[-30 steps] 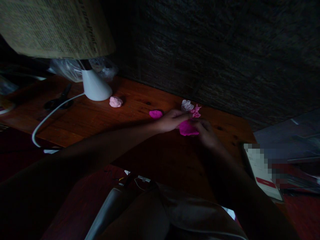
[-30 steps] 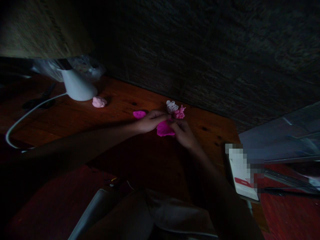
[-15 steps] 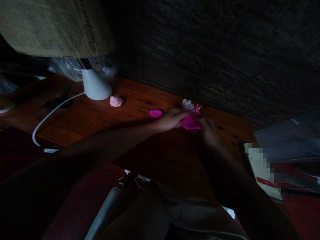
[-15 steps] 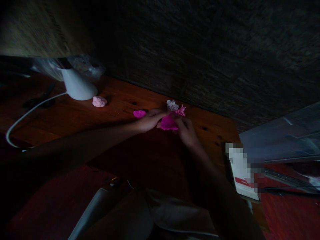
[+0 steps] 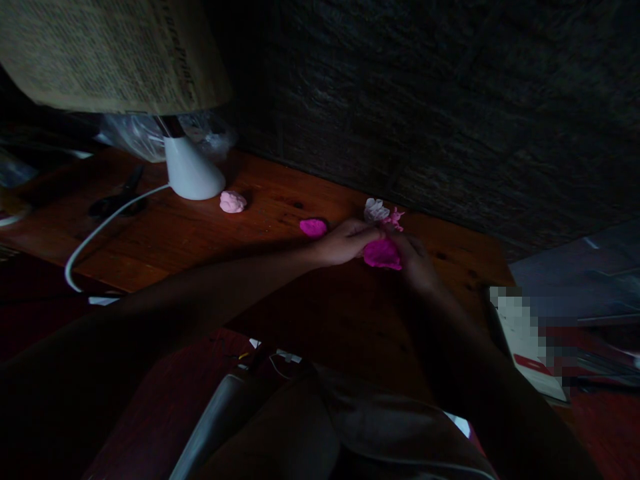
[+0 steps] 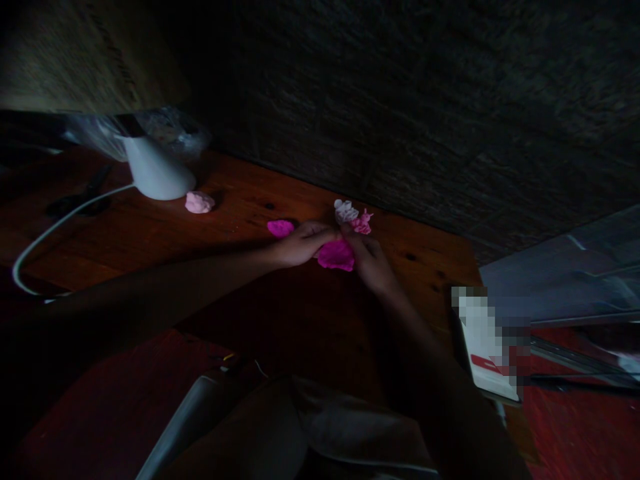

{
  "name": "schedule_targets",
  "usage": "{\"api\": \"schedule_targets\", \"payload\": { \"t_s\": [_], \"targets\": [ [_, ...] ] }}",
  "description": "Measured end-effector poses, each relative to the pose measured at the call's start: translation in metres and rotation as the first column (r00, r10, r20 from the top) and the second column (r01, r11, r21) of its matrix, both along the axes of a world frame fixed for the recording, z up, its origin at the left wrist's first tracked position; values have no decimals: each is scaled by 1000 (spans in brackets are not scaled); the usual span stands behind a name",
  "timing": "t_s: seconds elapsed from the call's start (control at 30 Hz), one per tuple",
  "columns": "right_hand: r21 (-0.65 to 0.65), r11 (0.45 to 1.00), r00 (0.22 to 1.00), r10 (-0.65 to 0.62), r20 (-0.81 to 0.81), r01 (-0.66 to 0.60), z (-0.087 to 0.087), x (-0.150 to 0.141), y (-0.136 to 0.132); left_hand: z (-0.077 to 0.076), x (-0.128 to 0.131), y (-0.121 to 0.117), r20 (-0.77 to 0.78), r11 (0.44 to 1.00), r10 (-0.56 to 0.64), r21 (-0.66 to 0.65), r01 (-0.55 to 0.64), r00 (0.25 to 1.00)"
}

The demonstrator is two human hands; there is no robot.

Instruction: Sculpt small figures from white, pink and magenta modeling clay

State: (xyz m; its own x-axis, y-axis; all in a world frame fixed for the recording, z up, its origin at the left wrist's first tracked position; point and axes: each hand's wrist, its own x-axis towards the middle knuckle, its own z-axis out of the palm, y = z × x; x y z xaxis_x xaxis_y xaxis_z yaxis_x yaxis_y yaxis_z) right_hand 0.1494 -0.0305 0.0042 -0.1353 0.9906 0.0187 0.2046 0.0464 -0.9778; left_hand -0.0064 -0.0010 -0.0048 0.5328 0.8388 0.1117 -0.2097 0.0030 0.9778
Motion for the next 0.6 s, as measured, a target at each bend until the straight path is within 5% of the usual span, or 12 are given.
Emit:
{"api": "schedule_targets", "payload": {
  "t_s": [0.4,0.6],
  "targets": [
    [28,994,994,-104,-23,105,-1,1,3,-2,-1,3,-38,997,43,-58,-45,998],
    [22,1000,1000,-14,-1,14,-3,1,1,-4,1,5,44,999,48,-12,-47,998]
  ]
}}
